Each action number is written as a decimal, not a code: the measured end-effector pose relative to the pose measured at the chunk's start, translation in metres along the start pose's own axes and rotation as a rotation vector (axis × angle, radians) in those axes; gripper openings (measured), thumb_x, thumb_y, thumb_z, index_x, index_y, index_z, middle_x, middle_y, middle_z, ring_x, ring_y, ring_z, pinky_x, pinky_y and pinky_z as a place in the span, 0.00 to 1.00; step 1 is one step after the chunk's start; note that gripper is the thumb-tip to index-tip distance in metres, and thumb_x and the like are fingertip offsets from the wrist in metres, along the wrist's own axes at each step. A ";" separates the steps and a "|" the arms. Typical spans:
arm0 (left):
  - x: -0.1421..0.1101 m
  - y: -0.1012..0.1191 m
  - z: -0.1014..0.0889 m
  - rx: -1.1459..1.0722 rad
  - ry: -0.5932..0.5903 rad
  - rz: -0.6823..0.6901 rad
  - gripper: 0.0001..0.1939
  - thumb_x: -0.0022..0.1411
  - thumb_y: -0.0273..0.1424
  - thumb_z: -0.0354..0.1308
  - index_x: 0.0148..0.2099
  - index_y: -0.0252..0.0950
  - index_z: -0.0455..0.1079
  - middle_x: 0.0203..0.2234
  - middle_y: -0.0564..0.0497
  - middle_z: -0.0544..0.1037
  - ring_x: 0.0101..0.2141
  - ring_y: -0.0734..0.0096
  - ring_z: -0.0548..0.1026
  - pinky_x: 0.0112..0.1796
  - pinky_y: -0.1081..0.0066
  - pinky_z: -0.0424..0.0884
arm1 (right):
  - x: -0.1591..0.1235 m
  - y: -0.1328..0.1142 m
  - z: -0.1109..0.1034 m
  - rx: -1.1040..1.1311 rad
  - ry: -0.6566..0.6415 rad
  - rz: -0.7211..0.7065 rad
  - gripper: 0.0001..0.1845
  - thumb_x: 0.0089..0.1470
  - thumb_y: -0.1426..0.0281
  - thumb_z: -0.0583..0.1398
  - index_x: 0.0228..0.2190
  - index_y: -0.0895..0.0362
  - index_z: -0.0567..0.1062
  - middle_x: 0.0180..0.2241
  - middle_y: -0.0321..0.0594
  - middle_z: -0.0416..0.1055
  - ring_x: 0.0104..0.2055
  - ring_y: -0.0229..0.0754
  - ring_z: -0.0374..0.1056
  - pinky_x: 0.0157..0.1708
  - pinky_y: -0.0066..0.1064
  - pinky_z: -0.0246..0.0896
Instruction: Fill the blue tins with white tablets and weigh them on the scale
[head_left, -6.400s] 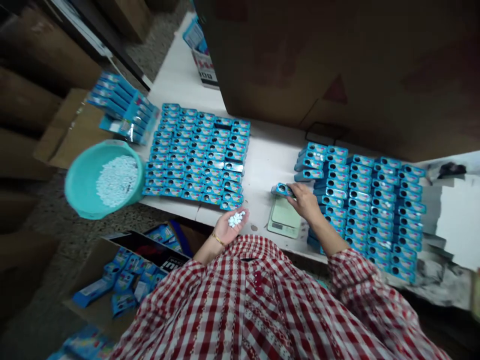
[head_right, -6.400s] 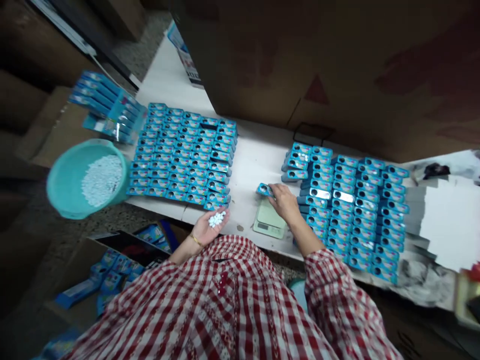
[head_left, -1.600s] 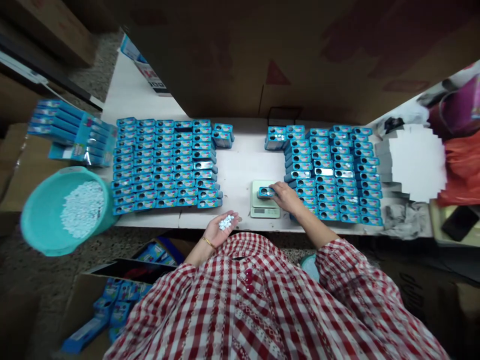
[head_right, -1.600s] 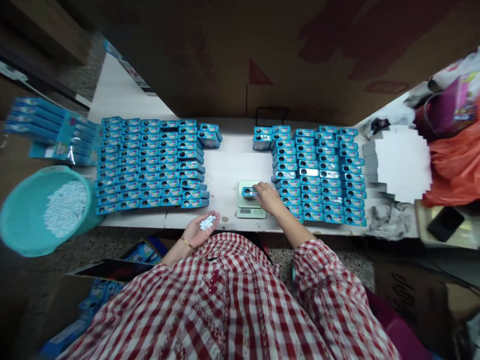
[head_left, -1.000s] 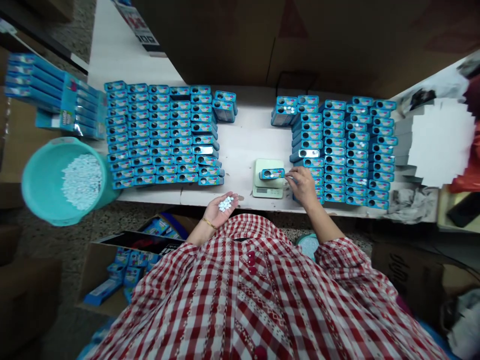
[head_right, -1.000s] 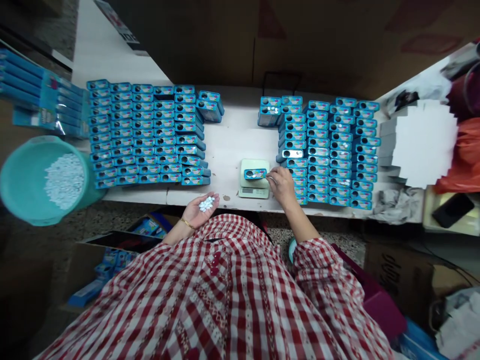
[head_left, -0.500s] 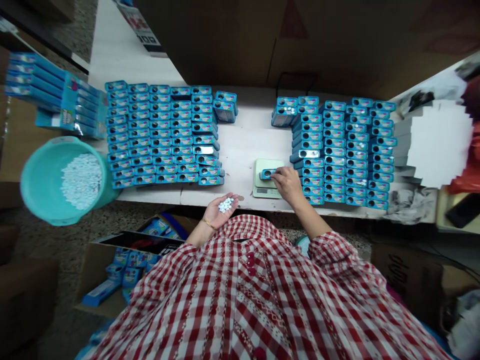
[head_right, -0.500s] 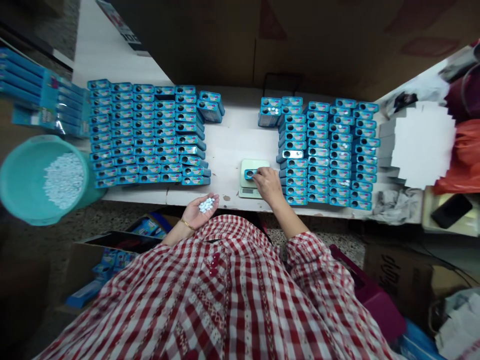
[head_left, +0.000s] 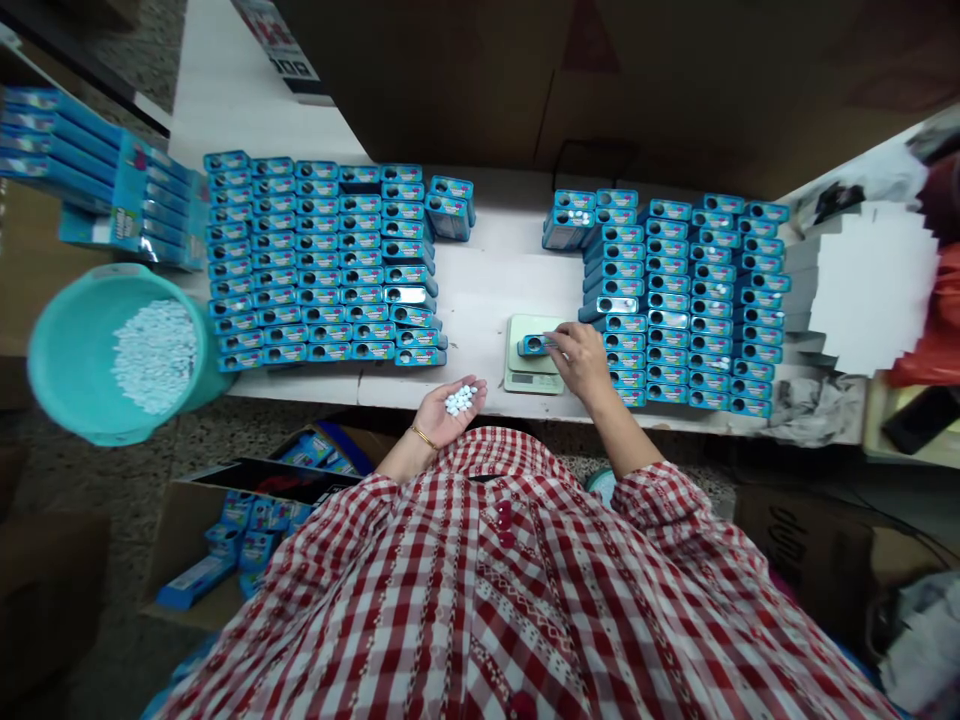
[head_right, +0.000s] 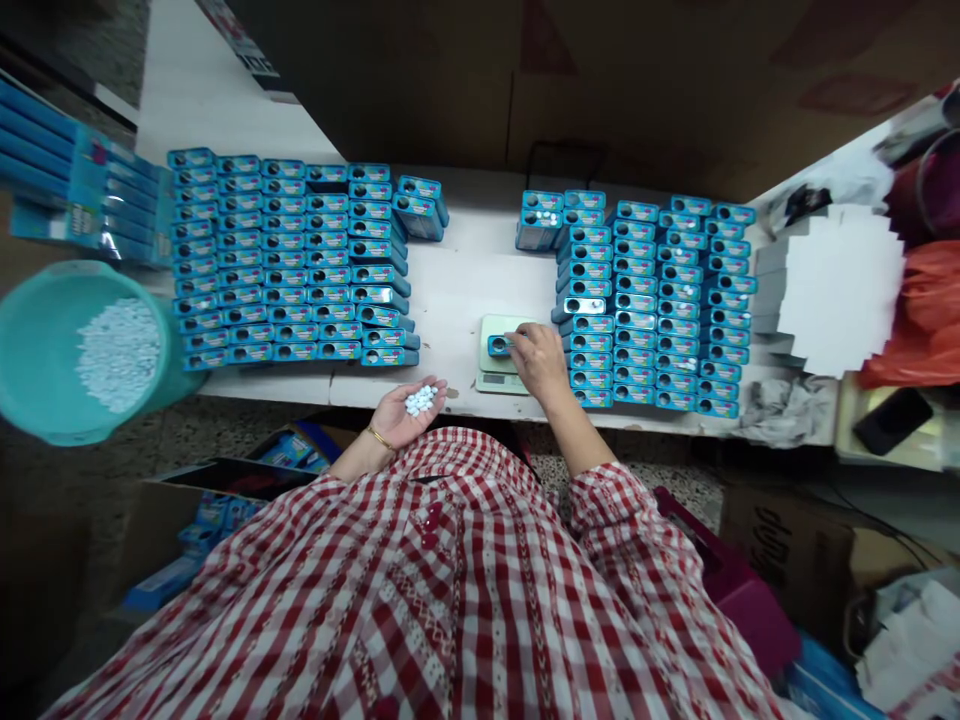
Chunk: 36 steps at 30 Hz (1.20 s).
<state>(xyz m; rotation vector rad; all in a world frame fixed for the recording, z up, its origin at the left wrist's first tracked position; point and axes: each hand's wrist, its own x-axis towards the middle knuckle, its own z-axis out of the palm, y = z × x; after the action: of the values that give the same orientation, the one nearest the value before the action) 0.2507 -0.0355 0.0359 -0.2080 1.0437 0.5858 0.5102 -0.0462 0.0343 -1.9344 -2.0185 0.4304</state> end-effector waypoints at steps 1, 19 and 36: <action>0.000 0.000 0.000 -0.003 -0.006 0.001 0.13 0.57 0.22 0.47 0.42 0.28 0.70 0.32 0.42 0.77 0.35 0.67 0.76 0.37 0.69 0.72 | -0.002 0.007 0.001 0.041 0.004 0.005 0.19 0.54 0.65 0.54 0.49 0.52 0.67 0.48 0.45 0.64 0.50 0.48 0.57 0.47 0.41 0.52; 0.069 0.009 0.039 -0.153 -0.107 0.015 0.11 0.58 0.28 0.48 0.33 0.28 0.70 0.19 0.48 0.74 0.22 0.74 0.71 0.28 0.74 0.67 | 0.011 -0.088 0.002 -0.345 0.022 -0.628 0.18 0.56 0.75 0.50 0.49 0.55 0.67 0.43 0.46 0.67 0.45 0.46 0.57 0.46 0.39 0.47; 0.078 0.001 0.051 -0.126 -0.174 -0.026 0.10 0.57 0.25 0.49 0.27 0.30 0.69 0.17 0.50 0.72 0.19 0.76 0.68 0.24 0.76 0.63 | 0.004 -0.082 -0.002 -0.491 -0.003 -0.583 0.20 0.57 0.73 0.50 0.51 0.51 0.65 0.43 0.44 0.67 0.46 0.46 0.55 0.44 0.38 0.45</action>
<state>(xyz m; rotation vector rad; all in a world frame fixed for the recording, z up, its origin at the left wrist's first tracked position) 0.3173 0.0151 -0.0057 -0.2759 0.8359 0.6350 0.4371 -0.0458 0.0707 -1.4343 -2.7309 -0.2243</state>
